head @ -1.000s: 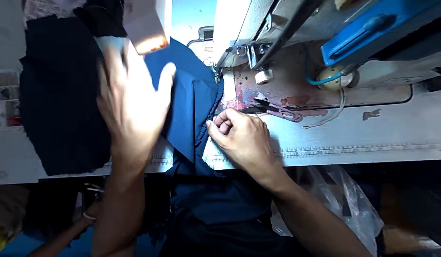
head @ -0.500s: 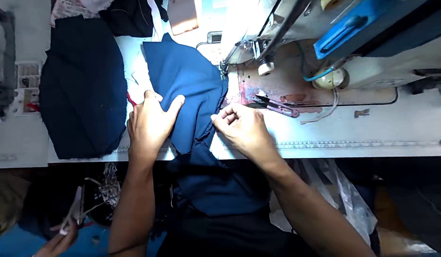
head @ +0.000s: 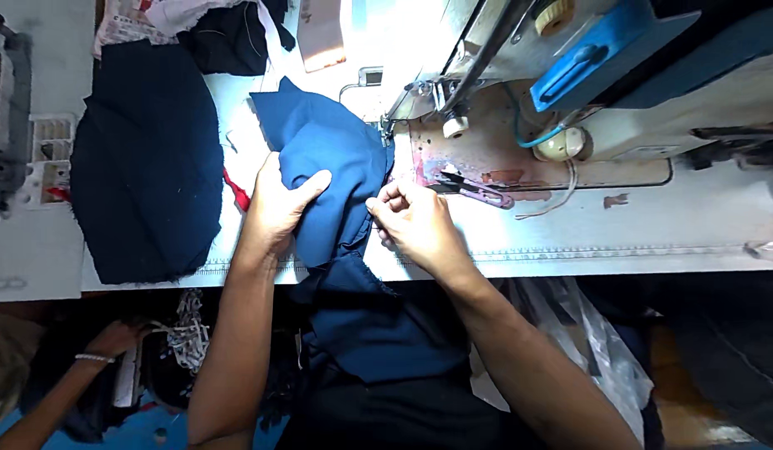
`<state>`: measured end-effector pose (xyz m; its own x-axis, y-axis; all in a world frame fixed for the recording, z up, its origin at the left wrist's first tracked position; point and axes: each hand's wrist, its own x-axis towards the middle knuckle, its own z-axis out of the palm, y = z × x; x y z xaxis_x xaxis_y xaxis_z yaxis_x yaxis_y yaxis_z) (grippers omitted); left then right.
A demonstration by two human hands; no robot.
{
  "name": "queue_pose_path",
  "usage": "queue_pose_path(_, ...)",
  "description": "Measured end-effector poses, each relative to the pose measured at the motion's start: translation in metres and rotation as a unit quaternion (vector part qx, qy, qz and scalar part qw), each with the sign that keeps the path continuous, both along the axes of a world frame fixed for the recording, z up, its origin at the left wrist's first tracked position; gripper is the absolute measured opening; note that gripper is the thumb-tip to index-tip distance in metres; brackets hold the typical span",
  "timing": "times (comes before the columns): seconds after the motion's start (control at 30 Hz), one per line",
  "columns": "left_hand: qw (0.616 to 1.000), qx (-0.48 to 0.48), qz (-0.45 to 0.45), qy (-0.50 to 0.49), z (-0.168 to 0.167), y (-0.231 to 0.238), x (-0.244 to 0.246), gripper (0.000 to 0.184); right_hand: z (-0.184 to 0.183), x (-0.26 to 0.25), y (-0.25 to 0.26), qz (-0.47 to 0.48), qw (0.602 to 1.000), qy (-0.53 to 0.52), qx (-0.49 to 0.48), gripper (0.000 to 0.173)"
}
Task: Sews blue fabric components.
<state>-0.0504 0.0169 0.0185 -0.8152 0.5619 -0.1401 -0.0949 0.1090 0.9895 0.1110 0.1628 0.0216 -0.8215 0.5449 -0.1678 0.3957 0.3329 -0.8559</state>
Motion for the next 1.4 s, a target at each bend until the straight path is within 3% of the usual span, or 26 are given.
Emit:
queue_pose_path(0.07, 1.0, 0.02, 0.014, -0.011, 0.0, 0.002, 0.0, 0.05, 0.002, -0.001, 0.006, 0.005, 0.984, 0.062, -0.165, 0.015)
queue_pose_path(0.13, 0.999, 0.032, 0.037, -0.015, -0.002, 0.004, -0.003, 0.052, 0.006, -0.002, 0.011, -0.011, 0.939, 0.105, -0.328, 0.01)
queue_pose_path(0.23, 0.998, 0.013, 0.057, -0.011, -0.004, 0.005, -0.007, 0.049, 0.01, -0.001, 0.018, -0.046, 0.892, 0.122, -0.432, 0.014)
queue_pose_path(0.3, 0.998, 0.001, 0.064, -0.006, -0.005, 0.006, -0.007, 0.044, 0.011, 0.001, 0.019, -0.046, 0.913, 0.104, -0.393, 0.013)
queue_pose_path(0.43, 0.997, 0.031, 0.06, -0.042, -0.004, 0.006, -0.003, 0.038, 0.007, 0.001, 0.008, -0.001, 0.991, -0.008, -0.135, 0.016)
queue_pose_path(0.53, 0.993, 0.057, 0.046, -0.097, 0.003, 0.007, 0.001, 0.035, 0.003, -0.004, 0.001, 0.012, 0.999, -0.044, -0.025, 0.021)
queue_pose_path(0.7, 0.966, 0.16, 0.051, -0.198, 0.009, 0.017, 0.015, 0.029, 0.003, -0.005, -0.003, -0.005, 0.984, 0.038, -0.175, 0.015)
queue_pose_path(0.83, 0.982, 0.122, 0.047, -0.133, 0.001, 0.011, 0.004, 0.037, 0.006, 0.006, 0.009, 0.007, 0.959, 0.101, -0.265, 0.01)
queue_pose_path(0.97, 0.987, 0.097, 0.082, -0.095, -0.007, 0.009, 0.001, 0.042, 0.012, 0.019, 0.028, -0.016, 0.926, 0.087, -0.367, 0.013)
queue_pose_path(1.1, 0.994, 0.058, 0.094, -0.007, -0.008, 0.006, 0.009, 0.059, 0.009, 0.023, 0.032, -0.036, 0.969, 0.06, -0.238, 0.006)
queue_pose_path(1.17, 0.996, 0.004, 0.09, 0.002, -0.002, 0.002, 0.007, 0.064, 0.01, 0.017, 0.03, -0.03, 0.98, 0.042, -0.191, 0.016)
queue_pose_path(1.3, 0.989, -0.062, 0.117, 0.06, -0.005, -0.001, -0.003, 0.048, -0.001, -0.008, 0.032, -0.065, 0.987, 0.033, -0.144, 0.032)
queue_pose_path(1.4, 0.979, -0.065, 0.116, 0.156, -0.015, -0.006, -0.01, 0.056, -0.009, -0.013, 0.033, -0.066, 0.989, 0.06, -0.114, 0.029)
